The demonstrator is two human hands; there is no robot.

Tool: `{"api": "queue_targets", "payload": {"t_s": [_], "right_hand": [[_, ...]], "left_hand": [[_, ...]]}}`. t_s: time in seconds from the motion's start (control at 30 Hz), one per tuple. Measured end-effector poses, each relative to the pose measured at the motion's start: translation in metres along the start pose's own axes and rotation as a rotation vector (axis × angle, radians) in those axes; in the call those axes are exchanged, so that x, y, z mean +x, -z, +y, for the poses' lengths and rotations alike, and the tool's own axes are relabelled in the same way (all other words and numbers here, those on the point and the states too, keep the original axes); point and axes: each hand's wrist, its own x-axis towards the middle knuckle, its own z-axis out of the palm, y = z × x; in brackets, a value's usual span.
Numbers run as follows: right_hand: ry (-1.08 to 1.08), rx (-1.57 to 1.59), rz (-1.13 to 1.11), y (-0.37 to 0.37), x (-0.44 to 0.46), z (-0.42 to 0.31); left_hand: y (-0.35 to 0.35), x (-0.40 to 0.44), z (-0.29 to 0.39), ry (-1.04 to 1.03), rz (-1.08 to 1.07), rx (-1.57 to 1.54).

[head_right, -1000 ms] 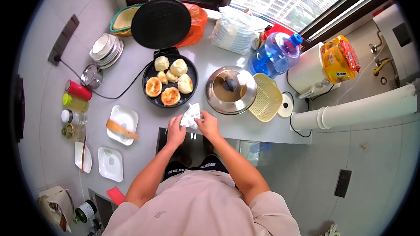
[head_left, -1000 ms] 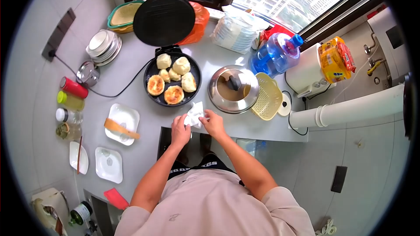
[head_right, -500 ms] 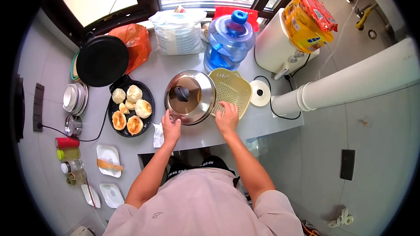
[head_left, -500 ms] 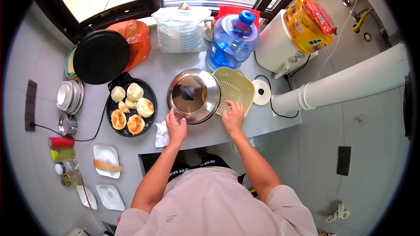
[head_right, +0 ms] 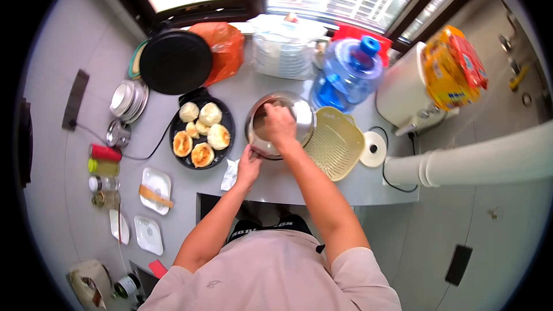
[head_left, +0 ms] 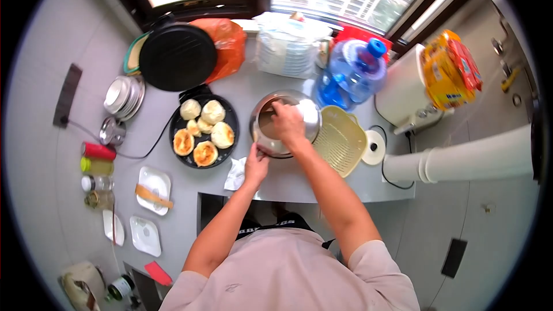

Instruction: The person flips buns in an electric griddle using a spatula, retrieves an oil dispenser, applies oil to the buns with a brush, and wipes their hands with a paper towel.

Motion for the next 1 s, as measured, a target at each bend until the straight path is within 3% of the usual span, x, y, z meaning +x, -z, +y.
{"api": "queue_targets", "payload": {"t_s": [0.1,0.13,0.17,0.4,0.8,0.9,1.0], "right_hand": [[-0.027,-0.004,-0.026,-0.013,0.029,0.013],[-0.023,0.001,-0.028,-0.014,0.038,0.014],[-0.023,0.001,-0.030,-0.012,0.047,0.014],[-0.151,0.013,-0.139,-0.021,0.082,0.020],[-0.275,-0.011,-0.267,-0.043,0.060,0.018],[-0.026,-0.032,-0.028,-0.040,0.050,-0.025],[0.235,0.145,-0.079,-0.053,0.033,-0.085]], "left_hand": [[0.002,0.002,0.022,0.106,0.050,0.266],[0.004,0.006,0.022,0.155,0.012,0.219],[0.000,0.013,0.003,0.036,0.090,0.243],[0.006,0.003,0.024,-0.095,0.098,0.165],[0.080,-0.043,0.018,-0.145,0.317,0.087],[0.118,-0.063,0.013,-0.146,0.462,0.090],[0.162,-0.082,-0.013,-0.159,0.622,0.063]]}}
